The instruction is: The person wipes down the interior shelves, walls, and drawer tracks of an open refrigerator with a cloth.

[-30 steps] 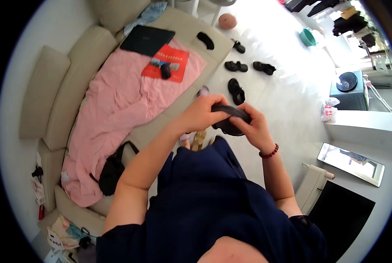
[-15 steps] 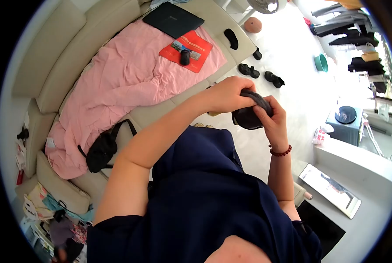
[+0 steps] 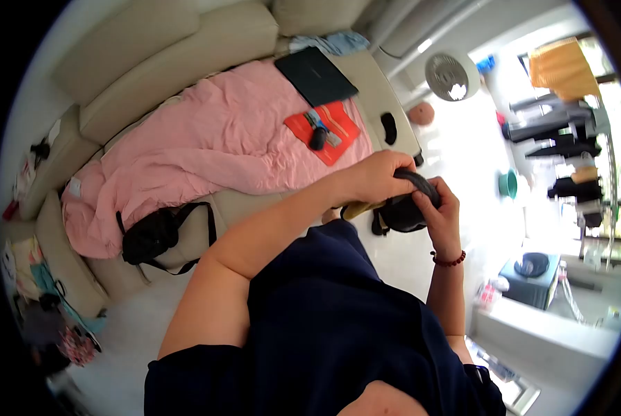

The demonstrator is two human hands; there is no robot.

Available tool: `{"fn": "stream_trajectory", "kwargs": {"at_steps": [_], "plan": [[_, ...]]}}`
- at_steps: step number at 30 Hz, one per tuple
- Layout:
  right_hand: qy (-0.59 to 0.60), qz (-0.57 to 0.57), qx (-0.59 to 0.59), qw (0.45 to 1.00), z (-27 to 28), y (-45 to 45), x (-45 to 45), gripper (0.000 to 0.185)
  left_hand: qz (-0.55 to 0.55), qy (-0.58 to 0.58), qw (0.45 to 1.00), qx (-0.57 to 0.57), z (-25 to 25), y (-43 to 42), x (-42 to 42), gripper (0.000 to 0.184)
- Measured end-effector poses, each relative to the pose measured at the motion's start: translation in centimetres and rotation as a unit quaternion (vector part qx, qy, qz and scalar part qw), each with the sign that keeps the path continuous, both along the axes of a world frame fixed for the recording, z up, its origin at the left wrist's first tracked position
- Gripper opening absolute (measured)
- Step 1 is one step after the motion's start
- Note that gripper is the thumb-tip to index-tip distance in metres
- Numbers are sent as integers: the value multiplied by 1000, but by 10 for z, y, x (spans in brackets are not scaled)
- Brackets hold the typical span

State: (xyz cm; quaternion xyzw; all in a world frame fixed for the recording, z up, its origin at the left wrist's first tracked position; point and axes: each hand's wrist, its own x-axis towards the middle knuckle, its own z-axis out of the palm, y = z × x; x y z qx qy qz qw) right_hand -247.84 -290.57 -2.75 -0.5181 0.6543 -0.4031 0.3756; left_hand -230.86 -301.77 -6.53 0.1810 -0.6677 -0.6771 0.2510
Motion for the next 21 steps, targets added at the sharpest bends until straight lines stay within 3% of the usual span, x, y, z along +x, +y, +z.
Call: {"fn": "stream_trajectory", "kwargs": {"at_steps": [7, 10, 16, 21], "plan": [[33, 141, 31, 989, -7, -73, 5, 10, 197, -34, 979, -40, -17, -11, 22, 24], [-24, 234, 53, 971, -26, -111, 8, 11, 289, -60, 955, -31, -39, -16, 27, 25], [-11, 475, 111, 873, -92, -172, 28, 12, 500, -113, 852, 107, -90, 29, 31, 23], [10, 595, 140, 791, -101, -160, 89, 13, 598, -79, 778, 175, -91, 90, 61, 22]]}}
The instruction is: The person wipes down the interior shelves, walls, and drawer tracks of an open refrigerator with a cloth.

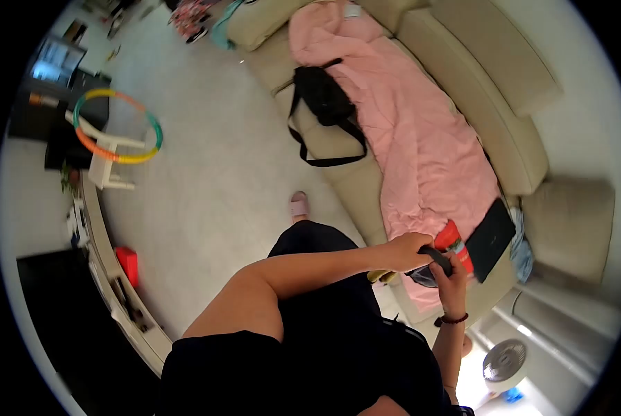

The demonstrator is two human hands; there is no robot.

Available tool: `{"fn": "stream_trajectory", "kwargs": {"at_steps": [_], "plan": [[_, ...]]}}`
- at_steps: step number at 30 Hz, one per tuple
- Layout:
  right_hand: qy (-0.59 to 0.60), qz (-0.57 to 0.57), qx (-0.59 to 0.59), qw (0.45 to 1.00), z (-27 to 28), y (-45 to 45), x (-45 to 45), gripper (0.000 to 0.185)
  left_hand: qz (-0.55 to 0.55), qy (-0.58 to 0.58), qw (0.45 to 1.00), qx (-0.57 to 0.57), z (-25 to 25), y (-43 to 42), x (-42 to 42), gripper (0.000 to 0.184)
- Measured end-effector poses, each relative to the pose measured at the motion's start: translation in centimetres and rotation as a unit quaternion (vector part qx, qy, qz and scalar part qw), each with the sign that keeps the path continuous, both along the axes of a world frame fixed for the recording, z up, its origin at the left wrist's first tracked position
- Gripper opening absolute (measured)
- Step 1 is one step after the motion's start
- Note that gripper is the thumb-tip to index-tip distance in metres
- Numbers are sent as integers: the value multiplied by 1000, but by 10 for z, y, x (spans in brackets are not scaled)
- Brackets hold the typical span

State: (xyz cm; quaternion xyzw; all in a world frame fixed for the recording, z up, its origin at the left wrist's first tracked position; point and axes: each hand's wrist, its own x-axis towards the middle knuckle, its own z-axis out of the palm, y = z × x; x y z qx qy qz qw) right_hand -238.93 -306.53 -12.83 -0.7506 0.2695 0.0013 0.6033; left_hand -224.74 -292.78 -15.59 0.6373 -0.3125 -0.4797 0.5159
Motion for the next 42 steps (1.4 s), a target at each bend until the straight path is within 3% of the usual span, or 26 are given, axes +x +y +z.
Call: {"fn": "stream_trajectory", "kwargs": {"at_steps": [4, 10, 15, 18, 19, 20, 22, 24, 25, 34, 37, 42], "plan": [[21, 35, 67, 997, -1, 41, 82, 13, 88, 12, 995, -47, -15, 52, 57, 22], [74, 94, 77, 990, -16, 127, 220, 11, 203, 4, 977, -59, -35, 155, 165, 23], [97, 155, 88, 979, -38, 199, 322, 11, 273, 75, 959, -3, -53, 233, 244, 22], [87, 222, 82, 968, -37, 230, 377, 12, 296, 10, 955, 0, -52, 273, 282, 23], [83, 243, 73, 964, -36, 237, 392, 12, 261, 123, 956, 55, -20, 292, 307, 22], [77, 262, 63, 960, -32, 244, 408, 13, 299, -9, 954, 15, -43, 295, 308, 21], [45, 283, 48, 957, -22, 258, 441, 15, 278, 54, 958, 37, -15, 316, 343, 20], [34, 305, 47, 950, -25, 261, 473, 17, 317, -27, 948, -8, -25, 322, 365, 19], [17, 316, 46, 948, -28, 263, 491, 18, 309, 33, 950, 9, -18, 326, 382, 16], [-38, 420, 79, 903, -19, 318, 675, 20, 421, 42, 904, 51, 6, 381, 518, 16], [-79, 453, 113, 881, -22, 367, 751, 23, 432, 31, 899, 66, 24, 434, 583, 17], [-91, 510, 51, 854, -39, 469, 893, 25, 471, -38, 876, 98, 8, 542, 717, 19]]}}
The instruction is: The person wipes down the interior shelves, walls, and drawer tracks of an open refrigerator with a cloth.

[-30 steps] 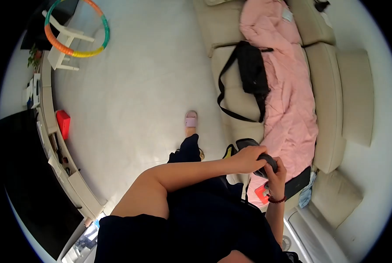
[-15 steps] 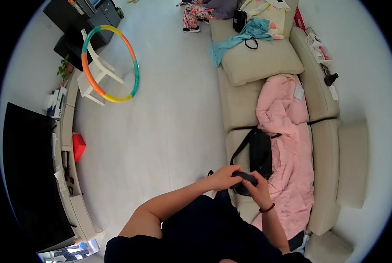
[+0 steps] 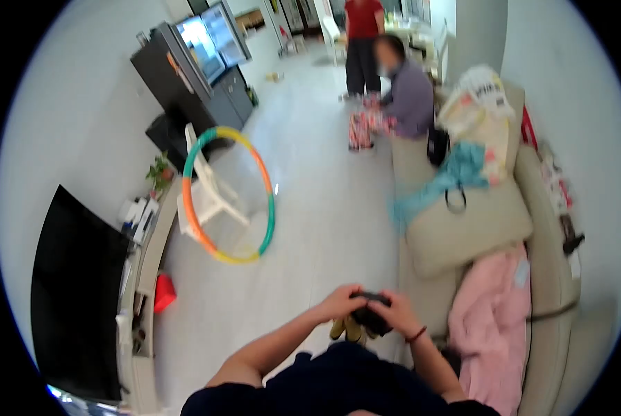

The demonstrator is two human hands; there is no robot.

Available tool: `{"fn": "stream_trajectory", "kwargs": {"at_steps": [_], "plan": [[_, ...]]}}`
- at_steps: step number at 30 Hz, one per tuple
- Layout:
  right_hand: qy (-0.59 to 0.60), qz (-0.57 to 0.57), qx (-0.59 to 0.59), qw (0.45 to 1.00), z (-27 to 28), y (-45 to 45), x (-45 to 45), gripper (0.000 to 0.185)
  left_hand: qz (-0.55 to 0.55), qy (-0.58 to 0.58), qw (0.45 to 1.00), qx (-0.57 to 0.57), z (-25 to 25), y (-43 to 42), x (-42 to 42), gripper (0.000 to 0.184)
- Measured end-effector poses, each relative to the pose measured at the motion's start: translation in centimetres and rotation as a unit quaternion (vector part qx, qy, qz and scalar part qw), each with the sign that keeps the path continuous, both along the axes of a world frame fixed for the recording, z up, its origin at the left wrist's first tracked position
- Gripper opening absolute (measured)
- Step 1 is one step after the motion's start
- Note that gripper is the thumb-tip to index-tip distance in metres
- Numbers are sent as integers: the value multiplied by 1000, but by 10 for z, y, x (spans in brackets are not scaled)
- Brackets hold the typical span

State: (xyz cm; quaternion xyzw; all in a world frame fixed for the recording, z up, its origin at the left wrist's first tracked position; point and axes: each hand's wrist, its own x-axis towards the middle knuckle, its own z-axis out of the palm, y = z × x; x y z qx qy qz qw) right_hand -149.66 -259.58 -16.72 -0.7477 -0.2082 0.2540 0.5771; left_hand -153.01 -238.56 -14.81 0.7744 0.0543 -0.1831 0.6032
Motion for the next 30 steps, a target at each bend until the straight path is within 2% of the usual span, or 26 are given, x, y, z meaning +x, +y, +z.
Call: {"fn": "stream_trajectory", "kwargs": {"at_steps": [2, 6, 8, 9, 10, 11, 13, 14, 16, 18, 19, 23, 25, 27, 30], "plan": [[-56, 10, 8, 998, 10, 40, 72, 25, -33, -22, 997, 70, 1, 42, 58, 20], [39, 35, 76, 996, 36, 85, 178, 18, -12, 84, 996, -26, 63, 83, 157, 21], [79, 41, 29, 996, 64, 100, 223, 20, -28, 67, 997, -22, 64, 102, 202, 23], [13, 34, 11, 999, 60, 109, 246, 22, -24, 48, 998, -21, 60, 113, 226, 24], [-54, 37, -6, 998, 54, 121, 273, 23, -49, -65, 997, -11, 42, 127, 251, 28], [-65, 57, -38, 996, 61, 135, 302, 25, -38, -72, 997, 6, 49, 144, 278, 30], [-28, 106, 21, 994, 58, 174, 363, 25, -43, -61, 996, 38, 61, 172, 322, 36], [-5, 113, 52, 992, 54, 191, 390, 26, -18, -71, 996, 44, 61, 190, 341, 37], [-81, 182, 12, 980, 59, 233, 460, 34, 10, -97, 993, 59, 69, 233, 396, 39], [-134, 227, -13, 965, 74, 296, 523, 38, 68, -39, 992, 99, 69, 284, 444, 42], [-144, 249, -10, 958, 65, 332, 554, 43, 107, -54, 989, 85, 75, 308, 463, 43], [-124, 326, -30, 937, 102, 444, 635, 45, 241, -14, 970, 20, 104, 390, 520, 40], [-107, 370, -29, 922, 105, 502, 673, 47, 285, -9, 958, -37, 90, 442, 547, 39], [-148, 366, -26, 918, 82, 565, 708, 46, 313, -37, 943, -103, 58, 501, 579, 39], [-143, 330, -1, 933, 66, 647, 754, 46, 309, -48, 947, -75, 88, 568, 633, 38]]}}
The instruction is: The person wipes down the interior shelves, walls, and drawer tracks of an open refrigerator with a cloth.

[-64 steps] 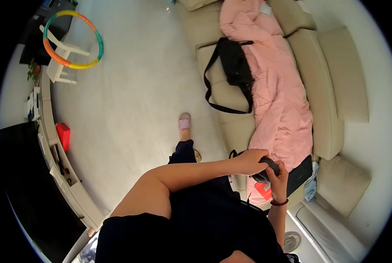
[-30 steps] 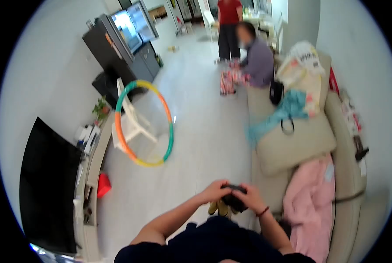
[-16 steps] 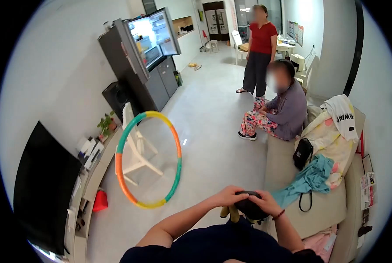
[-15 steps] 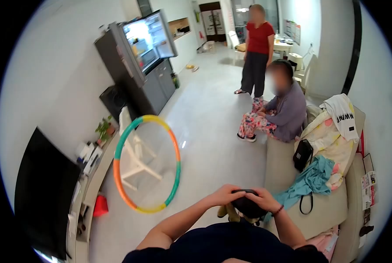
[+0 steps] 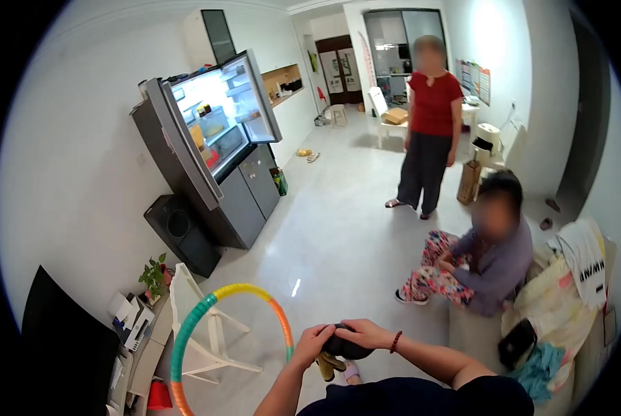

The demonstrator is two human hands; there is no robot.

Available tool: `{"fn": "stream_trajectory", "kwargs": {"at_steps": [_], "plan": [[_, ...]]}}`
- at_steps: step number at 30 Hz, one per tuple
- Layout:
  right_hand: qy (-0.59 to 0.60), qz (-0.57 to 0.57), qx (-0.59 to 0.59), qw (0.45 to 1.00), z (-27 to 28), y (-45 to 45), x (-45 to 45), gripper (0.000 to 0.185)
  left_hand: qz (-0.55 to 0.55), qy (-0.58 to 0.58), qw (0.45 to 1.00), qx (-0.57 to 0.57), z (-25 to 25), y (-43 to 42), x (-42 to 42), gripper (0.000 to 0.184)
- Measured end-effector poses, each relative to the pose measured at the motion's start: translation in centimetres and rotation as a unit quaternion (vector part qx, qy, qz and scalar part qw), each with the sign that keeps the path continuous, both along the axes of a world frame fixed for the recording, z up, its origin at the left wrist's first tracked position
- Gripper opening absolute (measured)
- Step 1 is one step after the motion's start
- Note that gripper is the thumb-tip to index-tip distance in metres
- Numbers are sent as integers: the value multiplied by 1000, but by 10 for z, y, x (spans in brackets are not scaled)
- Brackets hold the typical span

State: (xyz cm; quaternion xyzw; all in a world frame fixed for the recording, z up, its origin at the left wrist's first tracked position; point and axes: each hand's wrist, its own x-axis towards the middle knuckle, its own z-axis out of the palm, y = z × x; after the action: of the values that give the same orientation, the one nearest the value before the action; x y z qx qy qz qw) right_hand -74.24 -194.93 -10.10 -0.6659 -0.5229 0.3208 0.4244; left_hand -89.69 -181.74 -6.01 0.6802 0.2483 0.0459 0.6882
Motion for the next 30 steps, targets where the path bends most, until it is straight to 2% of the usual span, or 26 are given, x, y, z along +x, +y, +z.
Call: {"fn": "stream_trajectory", "kwargs": {"at_steps": [1, 2, 5, 8, 12, 14, 16, 18, 20, 21, 23, 24, 28, 29, 30], "plan": [[-46, -11, 9, 999, 0, 25, 20, 45, 3, -11, 1000, -7, -23, 34, 25, 35], [14, -16, 19, 1000, 15, 42, 37, 42, -20, -32, 999, 8, -21, 59, 50, 37], [73, -34, -8, 997, 35, 102, 101, 42, -52, -38, 998, -11, 9, 125, 115, 37], [191, -41, -25, 980, 44, 146, 144, 40, -88, -25, 996, -13, 9, 176, 166, 37], [148, 1, 12, 989, 25, 239, 225, 41, -72, -28, 997, 15, 13, 272, 244, 37], [163, 21, -37, 986, 29, 278, 273, 44, -83, -25, 996, 24, 9, 316, 289, 34], [212, 40, -4, 976, 21, 325, 323, 40, -100, -42, 994, -5, 10, 362, 329, 31], [201, 38, -20, 979, 28, 375, 380, 17, -124, -19, 991, 38, 27, 414, 366, 32], [254, 39, -5, 967, 52, 427, 420, 13, -143, 15, 985, 90, 31, 464, 386, 36], [241, 49, -7, 969, 59, 457, 440, 14, -139, -19, 974, 179, 27, 486, 395, 37], [218, 77, -3, 973, 69, 518, 471, 16, -115, 89, 946, 290, 29, 533, 412, 36], [247, 87, 1, 965, 74, 547, 482, 16, -103, 134, 922, 348, 30, 558, 422, 35], [328, 115, 24, 937, 81, 666, 532, 19, 22, 160, 927, 338, 34, 655, 452, 35], [335, 101, 33, 936, 80, 697, 544, 19, 69, 108, 936, 329, -4, 696, 455, 34], [344, 82, 43, 934, 80, 725, 554, 19, 97, 70, 957, 266, -18, 730, 463, 39]]}}
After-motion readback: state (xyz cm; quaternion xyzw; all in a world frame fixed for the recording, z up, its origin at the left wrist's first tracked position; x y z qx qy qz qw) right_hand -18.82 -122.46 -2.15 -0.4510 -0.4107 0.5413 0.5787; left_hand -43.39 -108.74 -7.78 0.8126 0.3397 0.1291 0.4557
